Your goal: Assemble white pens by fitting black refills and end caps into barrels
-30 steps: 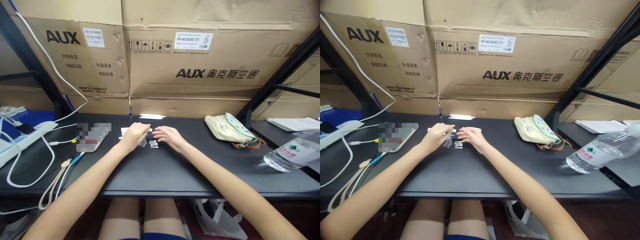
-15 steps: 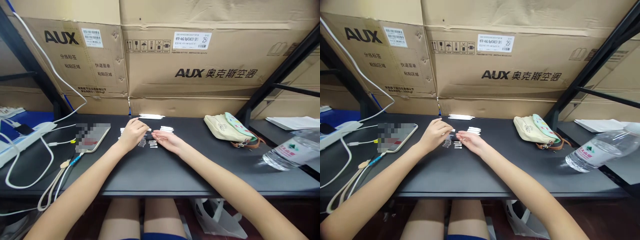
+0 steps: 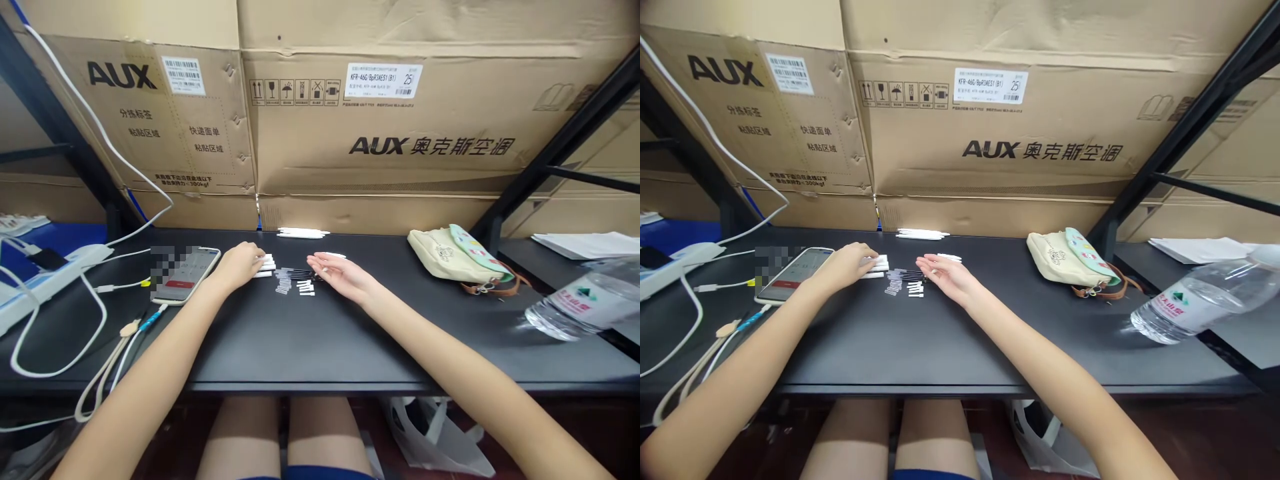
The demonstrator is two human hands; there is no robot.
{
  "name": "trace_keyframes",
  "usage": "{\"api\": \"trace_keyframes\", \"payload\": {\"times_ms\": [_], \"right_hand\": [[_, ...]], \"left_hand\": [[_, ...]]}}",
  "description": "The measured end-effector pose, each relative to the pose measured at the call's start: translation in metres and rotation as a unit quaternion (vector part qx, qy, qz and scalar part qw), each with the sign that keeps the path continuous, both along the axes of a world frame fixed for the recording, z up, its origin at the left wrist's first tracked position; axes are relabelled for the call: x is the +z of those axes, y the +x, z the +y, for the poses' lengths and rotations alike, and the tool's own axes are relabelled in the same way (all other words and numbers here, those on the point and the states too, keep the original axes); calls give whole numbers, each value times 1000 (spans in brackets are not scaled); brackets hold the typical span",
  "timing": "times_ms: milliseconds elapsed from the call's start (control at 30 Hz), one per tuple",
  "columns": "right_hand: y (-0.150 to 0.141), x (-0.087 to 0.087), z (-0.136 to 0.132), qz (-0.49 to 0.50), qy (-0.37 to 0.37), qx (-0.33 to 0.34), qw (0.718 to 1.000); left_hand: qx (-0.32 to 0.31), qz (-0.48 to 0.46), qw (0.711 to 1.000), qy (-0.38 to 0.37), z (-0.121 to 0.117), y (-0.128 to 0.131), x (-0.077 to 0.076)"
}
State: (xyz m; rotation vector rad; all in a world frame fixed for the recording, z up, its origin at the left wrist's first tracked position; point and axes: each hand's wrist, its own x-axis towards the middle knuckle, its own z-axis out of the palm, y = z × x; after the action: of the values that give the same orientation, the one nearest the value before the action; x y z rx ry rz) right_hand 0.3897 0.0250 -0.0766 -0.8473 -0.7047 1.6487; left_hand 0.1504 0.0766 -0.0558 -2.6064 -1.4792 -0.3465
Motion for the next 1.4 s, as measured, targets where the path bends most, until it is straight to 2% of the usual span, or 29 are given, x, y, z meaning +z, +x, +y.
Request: {"api": "trace_keyframes", "payload": {"times_ms": [133, 233, 367, 433, 500, 633, 800, 900, 1000, 1100, 1267, 1400], "right_hand": [[1, 1, -1, -6, 5, -6, 1000], [-2, 2, -5, -30, 37, 9, 999], [-9, 1, -11, -99, 96, 55, 989], [-12, -1, -13, -120, 128, 71, 982], [-14, -3, -14, -129, 146, 80, 978], [-13, -4, -14, -143, 146, 89, 975], [-10, -3, -14, -142, 147, 116, 972], [-10, -2, -14, -107, 146, 137, 974], [-9, -1, -13, -87, 151, 134, 976], [-6, 1, -12, -109, 152, 99, 977], [-4, 3, -12, -153, 146, 23, 977], [-5, 2, -11, -216, 160, -24, 963]], "left_hand": [[-5, -14, 1000, 4, -2, 0, 4], [-46, -110, 993, -1, -9, 10, 5], [-134, -300, 942, -64, -29, 35, 3], [-163, -335, 923, -96, -37, 45, 2], [-170, -348, 916, -107, -40, 49, 2], [-189, -336, 917, -101, -38, 45, 1], [-239, -241, 941, -7, -34, 42, -3], [-244, -205, 948, 13, -34, 41, -1], [-225, -229, 947, -19, -33, 37, 6], [-187, -236, 951, -75, -28, 29, 12], [-152, -147, 968, -136, -22, 20, 12], [-131, -109, 972, -164, -22, 20, 10]]}}
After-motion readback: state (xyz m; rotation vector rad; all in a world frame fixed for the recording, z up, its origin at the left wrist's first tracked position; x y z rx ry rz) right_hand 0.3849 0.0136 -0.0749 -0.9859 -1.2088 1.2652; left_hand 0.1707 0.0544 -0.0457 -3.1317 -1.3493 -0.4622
